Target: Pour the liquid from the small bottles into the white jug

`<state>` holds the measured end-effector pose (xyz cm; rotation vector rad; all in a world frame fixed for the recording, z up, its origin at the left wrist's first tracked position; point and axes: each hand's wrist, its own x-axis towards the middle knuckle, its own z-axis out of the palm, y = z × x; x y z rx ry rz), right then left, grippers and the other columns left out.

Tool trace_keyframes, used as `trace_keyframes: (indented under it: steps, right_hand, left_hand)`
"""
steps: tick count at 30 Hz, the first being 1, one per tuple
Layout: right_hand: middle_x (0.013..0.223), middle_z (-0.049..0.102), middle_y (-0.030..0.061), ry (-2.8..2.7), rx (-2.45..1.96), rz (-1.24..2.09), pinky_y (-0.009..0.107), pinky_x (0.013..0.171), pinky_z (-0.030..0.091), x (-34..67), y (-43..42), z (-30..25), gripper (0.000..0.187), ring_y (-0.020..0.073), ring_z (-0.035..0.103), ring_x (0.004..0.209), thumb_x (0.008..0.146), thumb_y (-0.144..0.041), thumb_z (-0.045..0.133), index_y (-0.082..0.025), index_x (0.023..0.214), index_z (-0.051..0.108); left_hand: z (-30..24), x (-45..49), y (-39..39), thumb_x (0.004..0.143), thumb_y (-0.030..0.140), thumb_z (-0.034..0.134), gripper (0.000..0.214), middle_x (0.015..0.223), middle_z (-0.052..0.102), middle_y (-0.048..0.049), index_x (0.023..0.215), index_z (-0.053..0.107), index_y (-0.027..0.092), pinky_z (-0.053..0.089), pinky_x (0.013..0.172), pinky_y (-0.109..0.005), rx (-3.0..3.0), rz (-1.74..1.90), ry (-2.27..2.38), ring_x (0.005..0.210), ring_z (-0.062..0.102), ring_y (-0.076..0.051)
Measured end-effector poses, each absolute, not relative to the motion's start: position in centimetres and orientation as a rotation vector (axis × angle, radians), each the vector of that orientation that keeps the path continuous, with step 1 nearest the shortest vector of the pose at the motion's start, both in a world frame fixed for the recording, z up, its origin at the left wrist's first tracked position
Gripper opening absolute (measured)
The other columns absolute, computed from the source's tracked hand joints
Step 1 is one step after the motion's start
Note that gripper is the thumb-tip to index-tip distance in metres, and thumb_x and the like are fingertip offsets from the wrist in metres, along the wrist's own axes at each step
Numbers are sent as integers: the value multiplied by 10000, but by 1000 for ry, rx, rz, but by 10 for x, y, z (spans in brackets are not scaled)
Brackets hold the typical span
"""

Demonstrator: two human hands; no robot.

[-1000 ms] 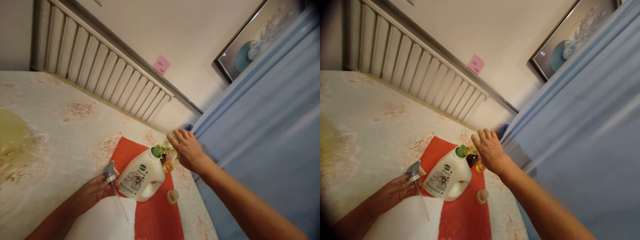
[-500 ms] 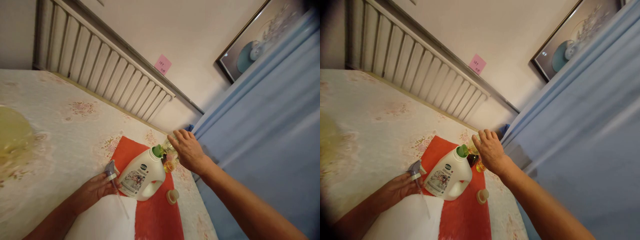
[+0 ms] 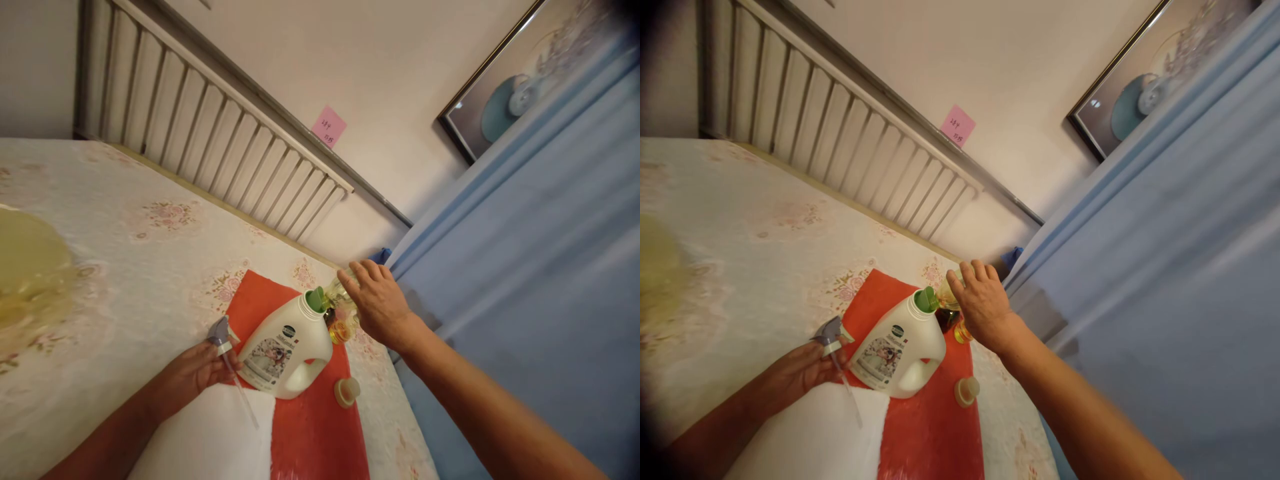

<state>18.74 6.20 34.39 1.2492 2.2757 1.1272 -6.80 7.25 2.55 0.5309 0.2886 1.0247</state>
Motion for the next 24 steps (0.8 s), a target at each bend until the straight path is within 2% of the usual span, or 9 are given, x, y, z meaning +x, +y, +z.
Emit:
trace_keyframes:
  steps: [8,13,18,21,24]
  right_hand:
    - [1373,539,163,2487,1474,967,456,970,399,216,66,322,683,342,453,1181,741,-152,640,-163,1404,480]
    - [1334,571,153,2753,1740,735,462,991,437,232,63,294,657,321,498,1167,759,-211,653,-174,1390,473]
    - [1314,596,133,2984,2008,391,517,1022,448,244,46,268,676,338,541,1197,733,-206,699,-210,1370,473]
    - [1320,611,121,3095,2090,150,534,1043,451,258,28,247,681,346,557,1227,737,-243,733,-244,1360,458]
    - [1370,586,142,3080,2091,171,537,1027,483,272,6,220,709,357,563,1262,780,-283,713,-254,1410,389]
  left_hand:
    - [35,-70,45,879,275,708,209,971,743,-84,1070,705,188,576,835,-336,451,1132,322,924,712,-211]
    - [56,-70,20,855,303,742,336,957,752,-89,1165,702,180,582,842,-327,487,1187,419,892,716,-198]
    - [100,-61,2,830,336,764,371,956,757,-98,1151,708,157,581,839,-328,582,1240,558,889,726,-223]
    - [137,-50,-5,805,314,789,432,983,759,-108,1191,668,165,574,860,-364,667,1323,568,973,722,-275]
    - [175,-38,-11,785,282,806,354,948,751,-81,1093,669,173,578,844,-381,732,1428,565,970,724,-290]
